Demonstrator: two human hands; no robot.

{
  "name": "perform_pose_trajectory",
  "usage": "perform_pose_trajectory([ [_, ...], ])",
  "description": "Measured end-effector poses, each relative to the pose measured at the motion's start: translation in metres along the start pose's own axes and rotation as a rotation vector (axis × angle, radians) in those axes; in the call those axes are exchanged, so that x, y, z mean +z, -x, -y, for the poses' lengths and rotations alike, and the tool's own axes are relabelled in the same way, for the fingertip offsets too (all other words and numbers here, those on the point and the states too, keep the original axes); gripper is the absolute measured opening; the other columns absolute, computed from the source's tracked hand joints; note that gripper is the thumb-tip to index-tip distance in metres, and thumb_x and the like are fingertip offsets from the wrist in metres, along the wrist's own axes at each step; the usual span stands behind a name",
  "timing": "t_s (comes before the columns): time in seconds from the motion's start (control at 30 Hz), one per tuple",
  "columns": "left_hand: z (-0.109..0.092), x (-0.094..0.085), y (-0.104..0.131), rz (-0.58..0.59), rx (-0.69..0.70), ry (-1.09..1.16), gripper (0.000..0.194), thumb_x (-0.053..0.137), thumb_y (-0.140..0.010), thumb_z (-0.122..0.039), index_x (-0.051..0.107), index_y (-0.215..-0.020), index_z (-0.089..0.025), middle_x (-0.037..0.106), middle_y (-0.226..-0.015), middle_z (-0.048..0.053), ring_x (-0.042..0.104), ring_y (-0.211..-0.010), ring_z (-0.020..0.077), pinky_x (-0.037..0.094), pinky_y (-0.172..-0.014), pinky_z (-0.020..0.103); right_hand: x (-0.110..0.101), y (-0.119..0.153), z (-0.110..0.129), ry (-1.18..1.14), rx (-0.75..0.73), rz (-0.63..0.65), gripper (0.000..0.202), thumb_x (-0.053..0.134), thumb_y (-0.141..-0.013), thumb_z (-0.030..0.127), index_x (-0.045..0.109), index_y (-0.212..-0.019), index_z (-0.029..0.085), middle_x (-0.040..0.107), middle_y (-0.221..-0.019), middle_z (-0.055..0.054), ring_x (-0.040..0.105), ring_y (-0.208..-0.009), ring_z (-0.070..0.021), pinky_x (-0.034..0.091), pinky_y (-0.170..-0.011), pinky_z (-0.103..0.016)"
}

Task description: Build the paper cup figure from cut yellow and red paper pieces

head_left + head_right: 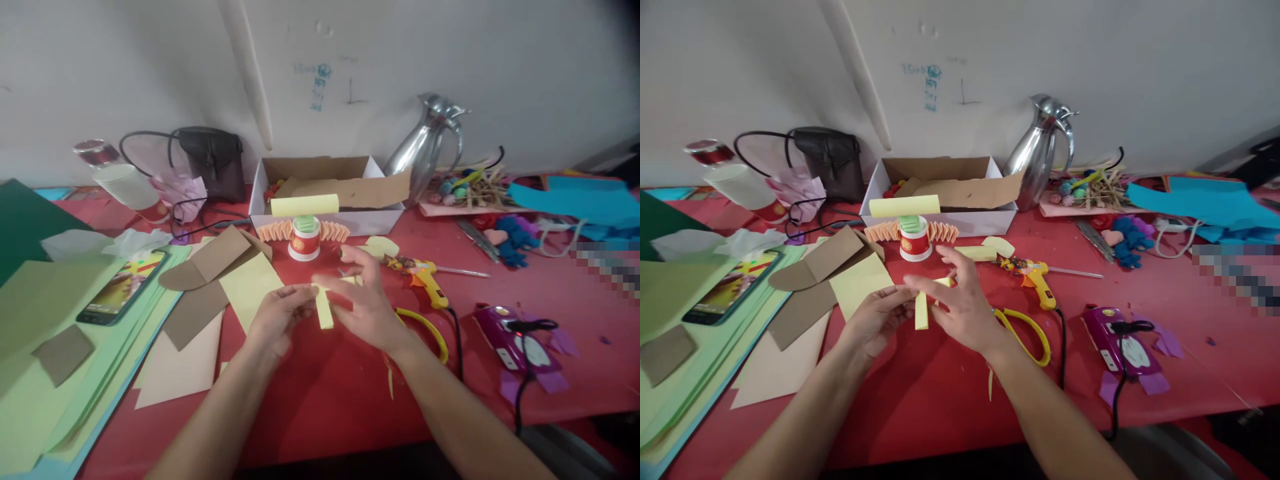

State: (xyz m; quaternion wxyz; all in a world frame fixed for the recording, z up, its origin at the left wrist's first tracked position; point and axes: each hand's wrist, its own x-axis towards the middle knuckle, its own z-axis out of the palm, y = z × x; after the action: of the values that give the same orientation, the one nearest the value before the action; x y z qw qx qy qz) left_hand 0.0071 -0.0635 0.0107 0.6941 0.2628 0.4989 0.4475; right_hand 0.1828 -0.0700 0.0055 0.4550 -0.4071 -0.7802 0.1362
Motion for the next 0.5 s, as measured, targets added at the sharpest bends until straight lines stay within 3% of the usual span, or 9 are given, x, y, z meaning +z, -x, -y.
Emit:
perform_pose_trajectory([
  [0.07, -0.0013, -0.0006, 0.0005, -0.010, 0.022, -0.022, 0.024, 0.087, -0.058, -0.029, 0.074, -0.071, -0.013, 0.066, -0.066, 0.002, 0.057, -0.059, 0.0080, 0.045, -0.063, 0.022, -0.0029, -0.0015, -0.0016, 0.105, -0.077, 0.024, 0.041, 0.064, -0.086, 0.011, 0.069, -0.113, 0.042, 0.039, -0.143, -0.001, 0.041, -0.129, -0.0280, 0.045, -0.102, -0.049],
  [0.13, -0.0018, -0.0012, 0.0008, -0.001, 0.055, -0.058, 0.024, 0.086, -0.061, -0.030, 0.075, -0.074, -0.013, 0.068, -0.069, 0.003, 0.058, -0.062, 0.0092, 0.045, -0.065, 0.023, -0.0047, -0.0033, -0.0020, 0.115, -0.075, 0.017, 0.029, 0.065, -0.087, 0.014, 0.074, -0.103, 0.037, 0.047, -0.138, -0.002, 0.044, -0.126, -0.0282, 0.045, -0.101, -0.050],
  [0.23, -0.0014, -0.0010, 0.0020, 0.054, 0.126, -0.103, 0.021, 0.084, -0.065, -0.032, 0.077, -0.075, -0.014, 0.068, -0.068, 0.004, 0.057, -0.062, 0.0100, 0.045, -0.066, 0.025, -0.0043, -0.0054, -0.0006, 0.064, -0.034, -0.040, 0.019, 0.065, -0.088, 0.018, 0.075, -0.095, 0.032, 0.059, -0.126, -0.004, 0.051, -0.117, -0.0269, 0.046, -0.098, -0.049],
  [0.37, -0.0004, 0.0016, 0.0054, 0.140, 0.180, -0.122, 0.017, 0.081, -0.069, -0.031, 0.078, -0.076, -0.015, 0.071, -0.070, 0.005, 0.059, -0.065, 0.0118, 0.046, -0.069, 0.026, -0.0012, -0.0060, 0.0029, -0.062, 0.062, -0.128, 0.003, 0.069, -0.087, 0.026, 0.071, -0.086, 0.027, 0.066, -0.093, -0.004, 0.061, -0.093, -0.0217, 0.052, -0.084, -0.039],
  [0.5, 0.0005, 0.0049, 0.0078, 0.155, 0.208, -0.127, 0.017, 0.080, -0.070, -0.031, 0.078, -0.077, -0.016, 0.073, -0.073, 0.007, 0.063, -0.071, 0.0152, 0.049, -0.075, 0.029, -0.0022, -0.0069, 0.0077, -0.103, 0.201, -0.144, 0.010, 0.072, -0.084, 0.033, 0.067, -0.079, 0.025, 0.066, -0.084, -0.003, 0.064, -0.084, -0.0202, 0.053, -0.078, -0.035],
])
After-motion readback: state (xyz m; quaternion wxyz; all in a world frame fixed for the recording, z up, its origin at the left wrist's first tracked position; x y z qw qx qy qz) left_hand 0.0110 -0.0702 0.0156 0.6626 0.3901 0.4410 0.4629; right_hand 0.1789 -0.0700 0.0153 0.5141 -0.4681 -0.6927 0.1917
